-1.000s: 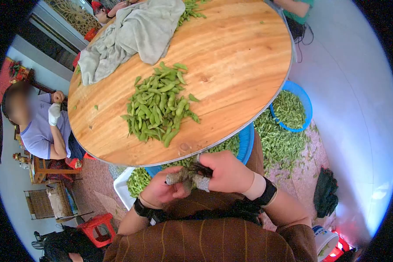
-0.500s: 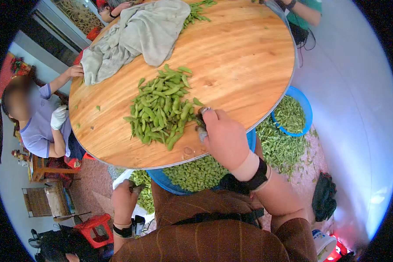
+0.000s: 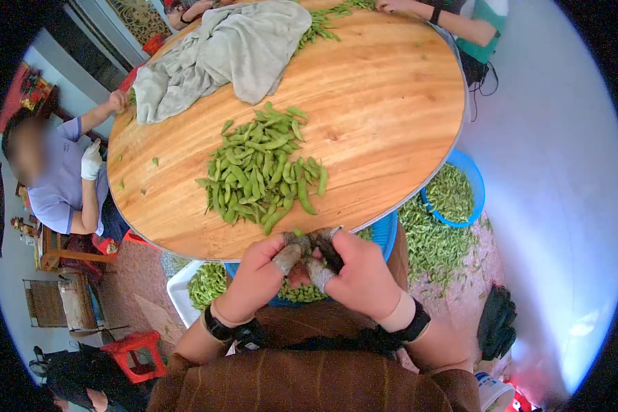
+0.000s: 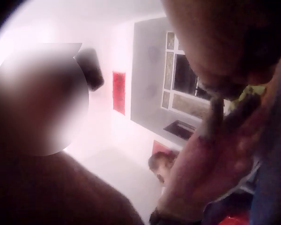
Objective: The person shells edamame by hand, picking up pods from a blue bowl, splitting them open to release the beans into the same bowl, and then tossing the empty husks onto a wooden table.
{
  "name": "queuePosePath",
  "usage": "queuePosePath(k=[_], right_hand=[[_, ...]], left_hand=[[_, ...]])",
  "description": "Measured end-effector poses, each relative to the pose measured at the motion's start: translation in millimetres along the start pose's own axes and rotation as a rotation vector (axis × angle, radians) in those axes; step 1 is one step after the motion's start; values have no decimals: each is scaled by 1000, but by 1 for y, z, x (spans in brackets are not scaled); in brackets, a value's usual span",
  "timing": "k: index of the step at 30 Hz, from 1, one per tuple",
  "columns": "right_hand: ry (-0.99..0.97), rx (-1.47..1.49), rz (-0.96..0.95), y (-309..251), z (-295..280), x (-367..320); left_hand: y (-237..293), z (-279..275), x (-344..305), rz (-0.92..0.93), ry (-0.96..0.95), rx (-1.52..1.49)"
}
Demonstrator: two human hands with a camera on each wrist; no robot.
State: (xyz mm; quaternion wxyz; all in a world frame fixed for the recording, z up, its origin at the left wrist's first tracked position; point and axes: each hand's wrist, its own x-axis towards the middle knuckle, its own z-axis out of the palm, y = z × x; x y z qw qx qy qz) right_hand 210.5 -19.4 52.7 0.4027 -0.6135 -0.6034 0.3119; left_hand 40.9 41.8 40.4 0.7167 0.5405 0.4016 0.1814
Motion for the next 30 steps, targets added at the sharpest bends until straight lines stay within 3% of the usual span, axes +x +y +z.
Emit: queuePosePath(k=[2, 8, 10, 15, 17, 19, 20, 21, 22, 23, 24, 26, 29, 30], right_hand=[[-6, -79, -30, 7, -2, -4], [-28, 17, -94, 12, -2, -3], [-158, 134, -57, 10, -2, -1], [-239, 83, -81, 14, -4, -1], [-239, 91, -92, 17, -5, 0], [-325, 371, 31, 19, -9, 1], [-321, 371, 31, 19, -13, 2], [-464, 677, 259, 18, -19, 3], [-603, 982, 493, 15, -24, 3], [-603, 983, 493, 12, -26, 3], [-623, 1085, 528, 7, -26, 2], [-646, 1189, 558, 3, -25, 2], [-640, 1157, 531, 7, -21, -1], [-597, 1065, 432, 12, -17, -2]], left_hand=[[-3, 4, 4, 163, -6, -15], [-18, 0, -2, 241, 131, 167], [-16, -2, -3, 273, 106, 228], [-8, 4, -5, 385, 94, 298], [-5, 2, -7, 397, 154, 567], [-10, 0, -6, 484, 164, 704], [-12, -1, -6, 570, 185, 837], [-7, -1, -9, 571, 183, 837], [2, 1, -14, 218, 48, 223], [7, 2, -17, -143, -86, -388], [3, 1, -17, -143, -85, -388], [-8, -2, -14, -149, -398, -925], [-11, -4, -15, -101, -342, -832], [-11, -6, -15, -102, -341, -833]])
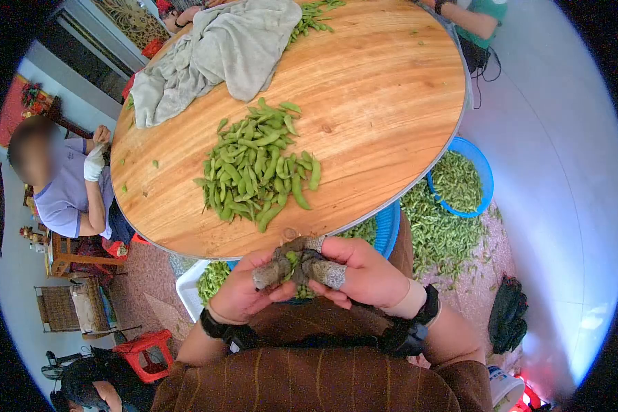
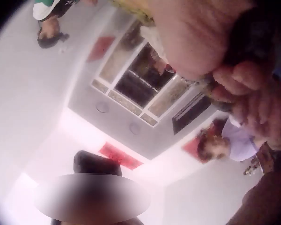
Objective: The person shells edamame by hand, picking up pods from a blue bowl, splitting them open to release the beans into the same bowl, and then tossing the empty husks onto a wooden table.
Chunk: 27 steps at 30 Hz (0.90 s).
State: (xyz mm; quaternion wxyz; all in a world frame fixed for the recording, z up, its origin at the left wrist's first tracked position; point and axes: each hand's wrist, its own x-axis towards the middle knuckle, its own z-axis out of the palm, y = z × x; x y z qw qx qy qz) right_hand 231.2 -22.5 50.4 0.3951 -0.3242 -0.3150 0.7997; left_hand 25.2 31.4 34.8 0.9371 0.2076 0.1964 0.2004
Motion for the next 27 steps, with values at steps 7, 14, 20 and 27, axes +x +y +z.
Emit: queuePosePath(k=[7, 14, 20, 27], right_hand=[[140, -303, -109, 9, 0, 4], [59, -379, -41, 1, -4, 2], [-44, 247, 197, -6, 5, -3], [193, -232, -62, -2, 5, -2]], left_hand=[[-3, 0, 1, 417, 276, 1228], [5, 9, -5, 50, 264, 761], [-17, -12, 6, -17, -189, -145], [1, 16, -4, 91, 415, 867]])
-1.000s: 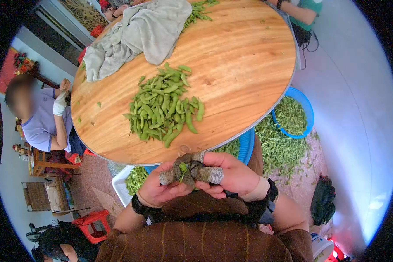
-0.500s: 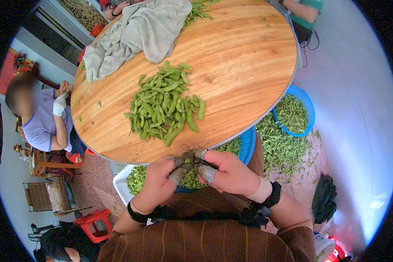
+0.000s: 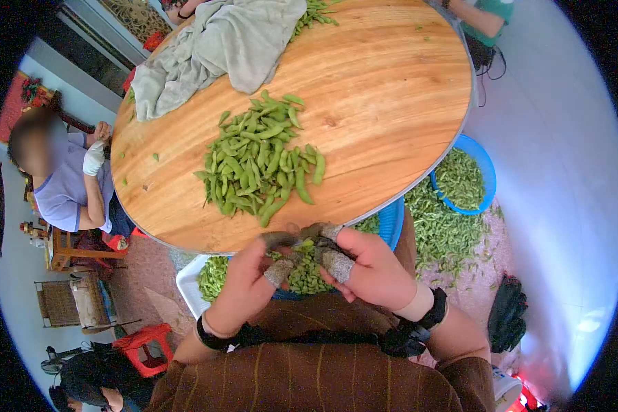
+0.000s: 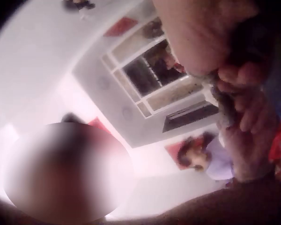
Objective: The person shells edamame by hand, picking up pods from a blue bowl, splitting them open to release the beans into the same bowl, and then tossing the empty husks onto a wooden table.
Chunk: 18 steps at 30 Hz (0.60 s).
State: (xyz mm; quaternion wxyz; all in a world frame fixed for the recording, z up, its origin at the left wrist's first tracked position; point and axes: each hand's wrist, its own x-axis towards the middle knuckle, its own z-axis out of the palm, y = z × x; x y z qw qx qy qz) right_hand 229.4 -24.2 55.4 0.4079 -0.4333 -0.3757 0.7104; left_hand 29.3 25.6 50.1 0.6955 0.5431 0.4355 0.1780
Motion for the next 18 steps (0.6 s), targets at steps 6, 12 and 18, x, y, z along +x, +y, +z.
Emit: queuePosePath(k=[6, 12, 18], right_hand=[[102, -212, -158, 1, 10, 0], [116, -173, -84, 8, 17, 2], [62, -101, 3, 15, 14, 5]], left_hand=[[5, 7, -5, 502, 122, 711], [-6, 15, 10, 474, 230, 638], [-14, 12, 6, 466, 218, 828]])
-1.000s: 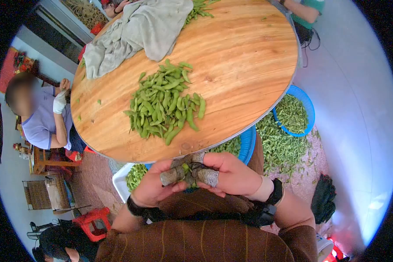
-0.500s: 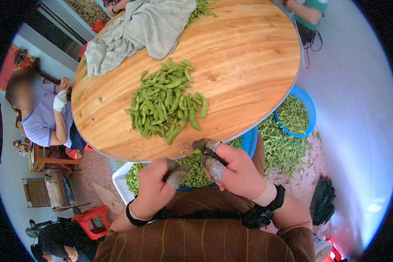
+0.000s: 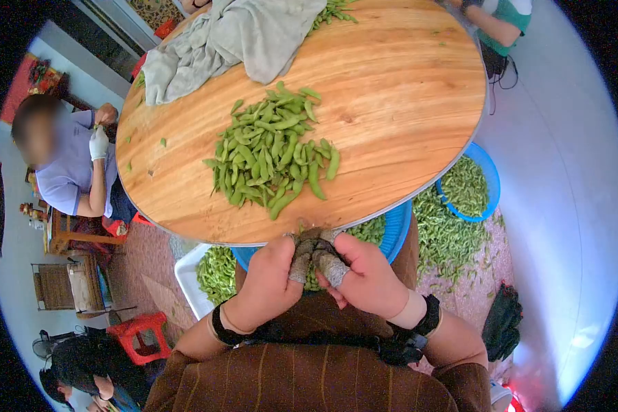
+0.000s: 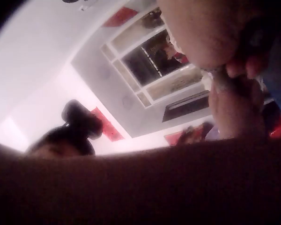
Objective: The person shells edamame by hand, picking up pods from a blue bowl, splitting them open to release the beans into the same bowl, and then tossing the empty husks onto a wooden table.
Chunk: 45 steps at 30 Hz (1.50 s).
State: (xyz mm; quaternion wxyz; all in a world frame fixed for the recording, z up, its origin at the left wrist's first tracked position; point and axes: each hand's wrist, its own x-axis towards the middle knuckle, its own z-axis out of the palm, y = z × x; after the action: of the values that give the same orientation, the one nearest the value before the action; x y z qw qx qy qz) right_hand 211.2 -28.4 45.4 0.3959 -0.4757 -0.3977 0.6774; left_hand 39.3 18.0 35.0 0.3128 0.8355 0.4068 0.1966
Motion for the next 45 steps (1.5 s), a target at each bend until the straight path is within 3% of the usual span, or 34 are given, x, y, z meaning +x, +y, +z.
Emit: queuePosePath(k=[2, 7, 9, 14, 16, 17, 21, 23, 30, 33, 35, 39, 42, 44, 45], right_hand=[[-6, 23, 23, -3, 0, 2], [-59, 489, 205, -11, -3, 2], [-53, 469, 191, -11, -2, 3], [-61, 462, 173, -9, -2, 6], [80, 516, 111, -6, -7, 8], [79, 514, 113, -8, -7, 8], [56, 341, 49, -9, -4, 5], [28, 303, 24, -6, -2, 5], [13, 136, 4, 6, -2, 4], [26, 115, 22, 8, -4, 1], [35, 107, 31, 7, -6, 0], [-16, 114, 76, 10, -12, -3], [-40, 126, 83, 14, -14, -4], [-56, 125, 75, 17, -15, -3], [-42, 117, 88, 19, -14, -2]], left_hand=[[-1, 2, -2, 37, 52, 30], [-11, -12, -2, 122, 17, -142], [-15, -14, -6, 129, 12, -231], [-22, -13, -19, -27, -55, -473], [-24, -12, -26, -133, -97, -548], [-26, -11, -28, -239, -140, -622], [-32, -7, -29, -247, -198, -635], [-23, -10, -24, -494, -228, -830], [-48, 17, -28, -546, -252, -778], [-48, 23, -29, -492, -177, -910], [-50, 22, -27, -240, -145, -744], [-52, 20, -28, -269, -176, -722], [-49, 20, -26, -326, -210, -935], [-42, 16, -25, -515, -373, -1183], [-40, 16, -25, -516, -376, -1183]])
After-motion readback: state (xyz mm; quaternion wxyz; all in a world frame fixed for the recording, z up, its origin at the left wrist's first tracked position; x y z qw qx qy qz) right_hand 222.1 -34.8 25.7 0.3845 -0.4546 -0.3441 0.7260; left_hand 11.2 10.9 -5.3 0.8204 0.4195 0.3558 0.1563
